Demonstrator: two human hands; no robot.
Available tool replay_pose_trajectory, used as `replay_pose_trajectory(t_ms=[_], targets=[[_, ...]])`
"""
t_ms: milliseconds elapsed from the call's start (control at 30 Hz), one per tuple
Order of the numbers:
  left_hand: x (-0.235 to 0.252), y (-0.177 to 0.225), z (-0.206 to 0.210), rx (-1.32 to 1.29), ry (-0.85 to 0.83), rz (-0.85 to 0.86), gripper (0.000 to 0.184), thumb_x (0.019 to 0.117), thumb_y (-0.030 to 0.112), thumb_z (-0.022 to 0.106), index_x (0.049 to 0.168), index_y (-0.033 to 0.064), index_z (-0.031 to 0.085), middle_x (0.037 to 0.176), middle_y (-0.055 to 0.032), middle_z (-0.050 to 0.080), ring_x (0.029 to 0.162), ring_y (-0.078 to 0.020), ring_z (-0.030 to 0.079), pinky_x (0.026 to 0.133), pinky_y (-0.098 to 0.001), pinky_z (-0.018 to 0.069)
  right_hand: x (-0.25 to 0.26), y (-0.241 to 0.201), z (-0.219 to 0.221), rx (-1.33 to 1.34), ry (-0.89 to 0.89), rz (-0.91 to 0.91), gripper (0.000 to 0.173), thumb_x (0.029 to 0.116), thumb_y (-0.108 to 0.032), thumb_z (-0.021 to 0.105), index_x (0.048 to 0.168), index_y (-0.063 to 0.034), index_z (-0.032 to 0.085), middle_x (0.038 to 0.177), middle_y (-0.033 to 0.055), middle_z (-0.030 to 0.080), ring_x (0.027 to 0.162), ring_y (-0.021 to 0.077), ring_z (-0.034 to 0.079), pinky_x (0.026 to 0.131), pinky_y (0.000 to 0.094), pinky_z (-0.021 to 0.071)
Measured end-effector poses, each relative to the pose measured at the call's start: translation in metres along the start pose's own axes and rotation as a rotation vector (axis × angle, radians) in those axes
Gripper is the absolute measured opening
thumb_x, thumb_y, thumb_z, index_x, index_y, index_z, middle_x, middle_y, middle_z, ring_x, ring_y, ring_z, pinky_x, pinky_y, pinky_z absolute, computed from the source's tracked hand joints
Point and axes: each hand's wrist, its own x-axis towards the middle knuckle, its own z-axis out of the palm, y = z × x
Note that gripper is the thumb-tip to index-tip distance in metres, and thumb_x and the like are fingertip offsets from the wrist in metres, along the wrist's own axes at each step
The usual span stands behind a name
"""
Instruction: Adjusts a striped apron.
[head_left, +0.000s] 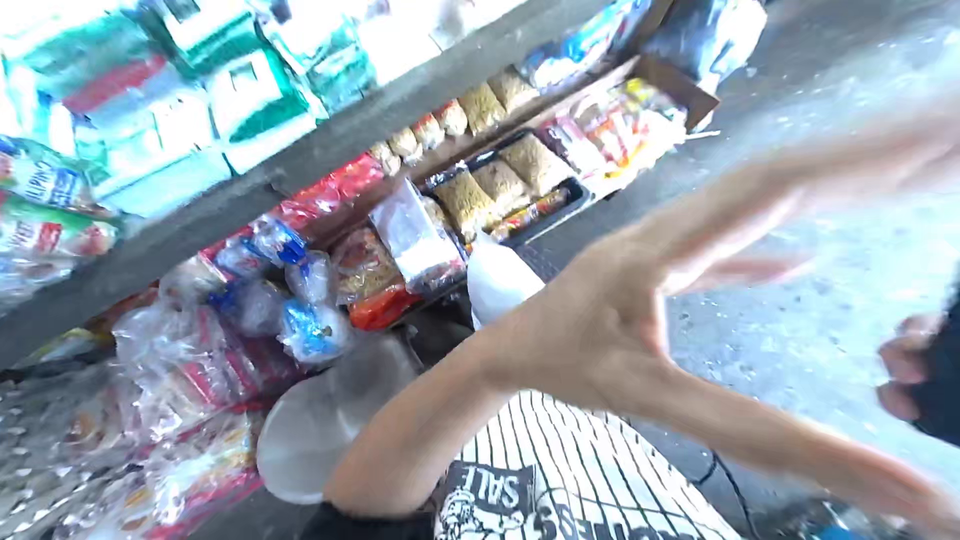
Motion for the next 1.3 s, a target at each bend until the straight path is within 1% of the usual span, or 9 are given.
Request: replay_pose_trajectory(t_ms=[100,167,267,400,500,633,900,1067,1300], targets=[[-0.035,-0.096,0.0,0.209,-0.559,-0.67,0.038,0.1,0.024,0.066,0.119,-0.0092,0.067,0.111,-0.0206,0.071,0.103,-0.025,0.069,0.093,-0.0426,0.0539,-0.02,0.012,0.006,0.01,0.189,0.442,0.066,0.0698,-0.063,0.079,0.121,-0.0241,0.067,0.114,-0.0011,0.073,0.097,0.0126,0.071,0.08,0.0281,0.0588],[-0.056,-0.162,0.015,0.379,-0.849,-1.062,0.061,0.1099,0.044,0.04,0.124,-0.009,0.066,0.122,-0.03,0.066,0.119,-0.041,0.062,0.104,-0.0602,0.0428,-0.038,0.054,-0.013,0.107,0.218,0.696,0.077,0.0701,-0.06,0.077,0.133,-0.0196,0.059,0.114,0.005,0.072,0.094,0.0193,0.072,0.077,0.0355,0.061],[-0.083,-0.218,0.037,0.304,-0.858,-1.416,0.081,0.105,0.065,0.029,0.142,-0.0012,0.057,0.145,-0.0257,0.055,0.139,-0.0383,0.049,0.117,-0.0617,0.0313,-0.049,0.101,-0.001,0.038,0.304,0.904,0.073,0.0843,-0.049,0.054,0.148,-0.0142,0.044,0.111,0.0064,0.072,0.089,0.0197,0.072,0.074,0.0376,0.0616],[-0.07,-0.232,0.032,0.28,-0.876,-1.052,0.038,0.1066,0.023,0.053,0.116,-0.0116,0.066,0.107,-0.0291,0.068,0.102,-0.0381,0.065,0.097,-0.0554,0.0463,-0.044,0.131,0.011,-0.046,0.254,0.927,0.057,0.103,-0.033,0.036,0.154,-0.007,0.036,0.117,0.0081,0.064,0.092,0.0124,0.065,0.082,0.0336,0.0562],[-0.054,-0.206,0.037,0.044,-0.664,-0.879,0.025,0.1026,0.019,0.057,0.105,-0.0027,0.068,0.087,-0.004,0.066,0.078,-0.004,0.059,0.076,-0.0249,0.0503,-0.042,0.149,-0.002,-0.058,0.169,0.871,0.058,0.1021,-0.036,0.044,0.153,-0.0093,0.04,0.119,0.0091,0.063,0.091,0.0106,0.064,0.081,0.0325,0.0549],[-0.049,-0.179,0.031,-0.142,-0.783,-0.759,0.027,0.0968,0.018,0.059,0.099,-0.0045,0.074,0.104,-0.0096,0.069,0.1,-0.0074,0.061,0.091,-0.0244,0.0485,-0.033,0.127,-0.03,-0.289,0.214,0.687,0.055,0.1035,-0.033,0.049,0.15,-0.0041,0.045,0.12,0.0126,0.065,0.092,0.0091,0.061,0.081,0.0288,0.0519],[-0.041,-0.198,0.045,0.136,-0.909,-1.137,0.031,0.1039,0.005,0.044,0.12,0.0,0.07,0.112,-0.0152,0.071,0.104,-0.0186,0.066,0.095,-0.0395,0.0503,-0.089,0.08,-0.104,-0.713,0.738,0.912,0.051,0.1048,-0.026,0.06,0.153,-0.0139,0.047,0.124,0.0305,0.061,0.103,0.0451,0.061,0.089,0.0656,0.0459],[-0.04,-0.219,0.06,-0.037,-1.099,-0.9,0.023,0.0972,0.006,0.059,0.116,0.0006,0.071,0.132,-0.0162,0.06,0.101,-0.0156,0.059,0.083,-0.0291,0.0493,-0.108,0.073,-0.064,-0.498,0.349,1.026,0.051,0.1063,-0.032,0.053,0.153,-0.0114,0.046,0.123,0.0187,0.065,0.096,0.0223,0.062,0.087,0.0428,0.0499],[-0.018,-0.215,0.098,0.464,-1.554,-0.986,0.04,0.1103,0.022,0.037,0.139,0.0098,0.062,0.137,-0.0165,0.063,0.129,-0.0346,0.058,0.109,-0.0577,0.0412,-0.104,0.124,-0.023,-0.242,-0.03,0.882,0.052,0.1037,-0.031,0.055,0.151,-0.0088,0.049,0.131,0.0165,0.063,0.104,0.0187,0.062,0.09,0.0374,0.0501]])
